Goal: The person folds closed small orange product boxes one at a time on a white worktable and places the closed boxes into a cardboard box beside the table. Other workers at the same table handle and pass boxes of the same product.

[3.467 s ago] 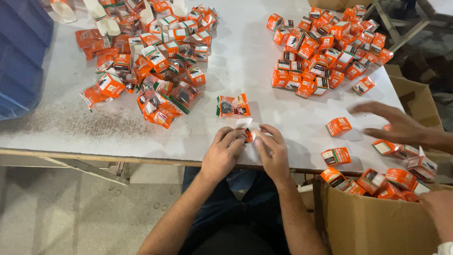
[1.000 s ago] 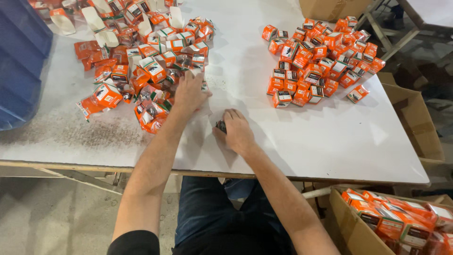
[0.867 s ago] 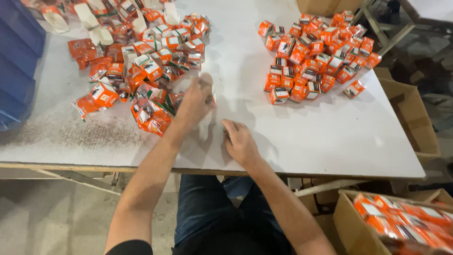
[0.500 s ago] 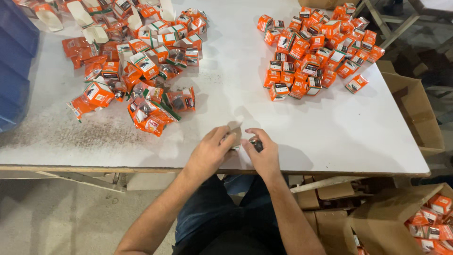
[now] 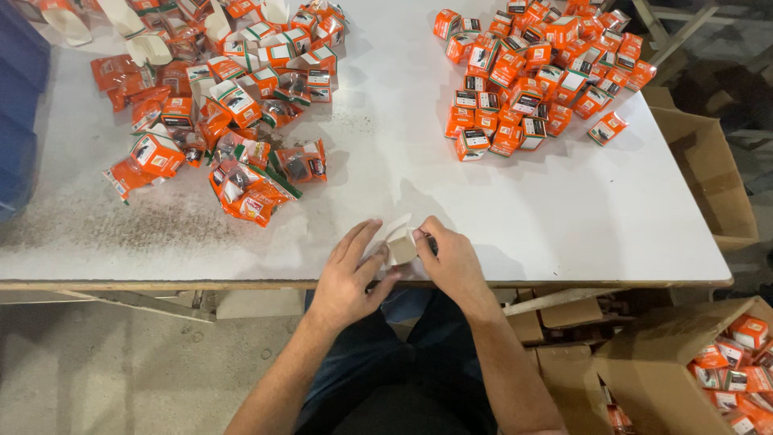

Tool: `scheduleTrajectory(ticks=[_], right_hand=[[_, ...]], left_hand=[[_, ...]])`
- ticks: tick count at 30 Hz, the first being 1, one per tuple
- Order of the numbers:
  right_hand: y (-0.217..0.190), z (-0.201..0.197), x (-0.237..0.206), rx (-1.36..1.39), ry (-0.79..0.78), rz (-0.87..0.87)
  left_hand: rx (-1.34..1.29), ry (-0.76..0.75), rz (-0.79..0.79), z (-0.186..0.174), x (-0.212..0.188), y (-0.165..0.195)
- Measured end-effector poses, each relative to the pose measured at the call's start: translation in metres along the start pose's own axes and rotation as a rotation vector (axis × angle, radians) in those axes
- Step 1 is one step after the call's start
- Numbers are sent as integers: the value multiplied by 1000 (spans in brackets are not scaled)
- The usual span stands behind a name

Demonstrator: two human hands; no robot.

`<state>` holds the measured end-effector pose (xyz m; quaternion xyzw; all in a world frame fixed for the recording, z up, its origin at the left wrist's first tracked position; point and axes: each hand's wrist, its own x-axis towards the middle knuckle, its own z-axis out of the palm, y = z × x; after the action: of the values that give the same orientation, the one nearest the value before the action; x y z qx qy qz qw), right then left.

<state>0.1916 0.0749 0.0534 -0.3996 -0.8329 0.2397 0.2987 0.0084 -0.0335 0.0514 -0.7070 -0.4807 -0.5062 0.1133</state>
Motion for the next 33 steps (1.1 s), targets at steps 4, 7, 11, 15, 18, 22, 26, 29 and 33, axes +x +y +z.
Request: scheduleTrajectory(ticks=[4,7,11,15,18,22,26,29,33], right_hand=[[-1,8,-2,-153,-13,-14],[1,-5,-12,223,117,-86],[-1,-24,-29,381,153,-182],[-17,-18,-25,223,286,-394],[-24,-17,-5,-90,186,-515],[-28,-18,9,-181,39,-516],[-31,-17,-1,-164,231,-527],[-26,-25,-8,-237,213,-657],[-11,-27,-6,-211,94,-603]], left_hand=[[-85,-104,-152,19,0,-2],[-149,-139,-286,28,4,-9],[-193,-170,-336,29,5,-9],[-175,-135,-300,27,8,-5],[-216,-299,-479,25,10,-4],[-181,-121,-243,26,10,-4],[-142,-131,-229,27,14,-4],[-159,-143,-227,26,18,-3],[-213,-216,-279,20,18,-2]])
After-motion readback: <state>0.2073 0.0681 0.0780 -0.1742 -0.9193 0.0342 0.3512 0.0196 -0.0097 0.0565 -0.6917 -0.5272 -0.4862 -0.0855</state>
